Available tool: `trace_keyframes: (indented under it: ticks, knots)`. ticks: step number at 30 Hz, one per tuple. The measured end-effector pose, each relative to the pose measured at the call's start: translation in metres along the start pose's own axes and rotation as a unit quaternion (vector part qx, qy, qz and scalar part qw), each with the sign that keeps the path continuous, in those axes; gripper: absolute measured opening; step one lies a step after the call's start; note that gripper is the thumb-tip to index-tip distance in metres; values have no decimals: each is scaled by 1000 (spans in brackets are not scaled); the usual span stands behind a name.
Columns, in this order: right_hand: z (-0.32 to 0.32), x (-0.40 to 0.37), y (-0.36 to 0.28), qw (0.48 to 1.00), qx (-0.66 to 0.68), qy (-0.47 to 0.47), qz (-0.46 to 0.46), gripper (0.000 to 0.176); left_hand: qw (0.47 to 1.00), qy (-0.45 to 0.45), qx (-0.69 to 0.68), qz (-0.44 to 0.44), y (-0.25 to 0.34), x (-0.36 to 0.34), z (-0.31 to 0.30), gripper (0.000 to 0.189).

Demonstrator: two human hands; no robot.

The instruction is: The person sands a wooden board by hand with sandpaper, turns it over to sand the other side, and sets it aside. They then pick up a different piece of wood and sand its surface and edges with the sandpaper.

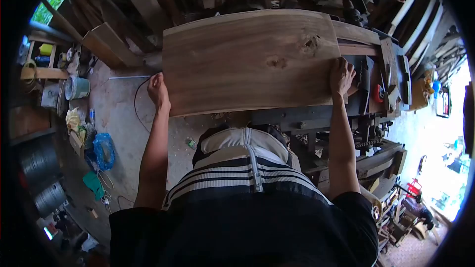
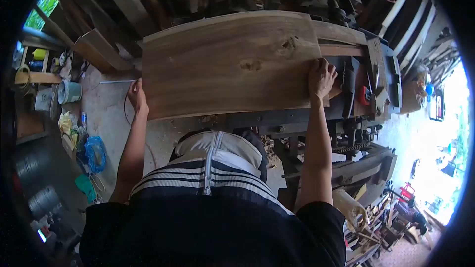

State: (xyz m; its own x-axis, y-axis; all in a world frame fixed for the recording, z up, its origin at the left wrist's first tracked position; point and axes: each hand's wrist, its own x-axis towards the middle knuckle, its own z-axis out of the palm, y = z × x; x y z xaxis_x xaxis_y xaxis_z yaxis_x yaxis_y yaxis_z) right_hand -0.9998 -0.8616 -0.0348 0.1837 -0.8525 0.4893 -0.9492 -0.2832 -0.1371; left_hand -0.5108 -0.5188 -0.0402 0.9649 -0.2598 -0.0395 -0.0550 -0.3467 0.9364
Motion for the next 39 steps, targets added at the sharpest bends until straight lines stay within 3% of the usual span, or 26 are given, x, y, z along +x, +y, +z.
trace_keyframes:
  ticks: [2, 3, 5, 7, 9, 11, 12, 13, 16, 19, 20, 23, 25, 32, 33, 34, 39]
  knots:
    - [-16, -1, -13, 998, -32, -15, -54, 27, 999, 2, 42, 0, 1, 0, -1, 30]
    - [-9, -1, -10, 999, -34, -13, -5, 26, 997, -3, 64, -40, 9, -1, -2, 27]
    - [-4, 0, -5, 998, -47, -16, -36, 28, 1000, -13, -6, -20, -1, 1, -2, 25]
    - [0, -2, -4, 1000, -16, -3, -25, 29, 999, -9, 25, -19, 10, -5, -2, 23]
    - [2, -3, -7, 1000, -11, -15, -15, 30, 999, -29, -45, -9, 6, -2, -5, 24]
    - [1, -3, -5, 1000, -27, -7, 9, 30, 995, -79, -62, -2, 8, -5, -3, 30]
    - [-1, -2, -4, 1000, -23, -2, -20, 30, 993, -95, -73, -4, 11, -4, -2, 41]
    - [-3, -2, -4, 1000, -16, 2, -4, 29, 995, -97, -16, -15, 13, -6, 0, 50]
    - [-12, -2, -14, 1000, -20, 5, 15, 28, 986, -168, -15, 16, 22, -10, 4, 70]
    - [-13, -3, -14, 999, 12, 14, 30, 28, 980, -196, -12, -8, 40, -18, 7, 72]
    - [-5, -4, -1, 999, -42, -10, -10, 28, 974, -224, -43, 8, 41, -18, 6, 72]
    - [6, -3, 7, 989, -115, -30, -89, 29, 984, -170, 49, 37, 18, -9, 5, 86]
    - [-9, -1, -15, 999, -35, -37, -6, 31, 983, -125, 112, 78, 19, -11, 6, 88]
    - [-2, -3, -2, 1000, -7, -12, 12, 35, 986, -116, 111, 42, 23, -16, 13, 81]
    - [-4, -3, -4, 1000, 13, -17, -3, 35, 979, -103, 164, 70, 17, -12, 14, 80]
    - [-4, -3, -8, 998, 19, -27, 44, 35, 968, -90, 215, 98, 11, -8, 13, 79]
    - [-5, -4, -9, 999, 7, -20, 46, 35, 972, -119, 185, 80, 11, -8, 12, 77]
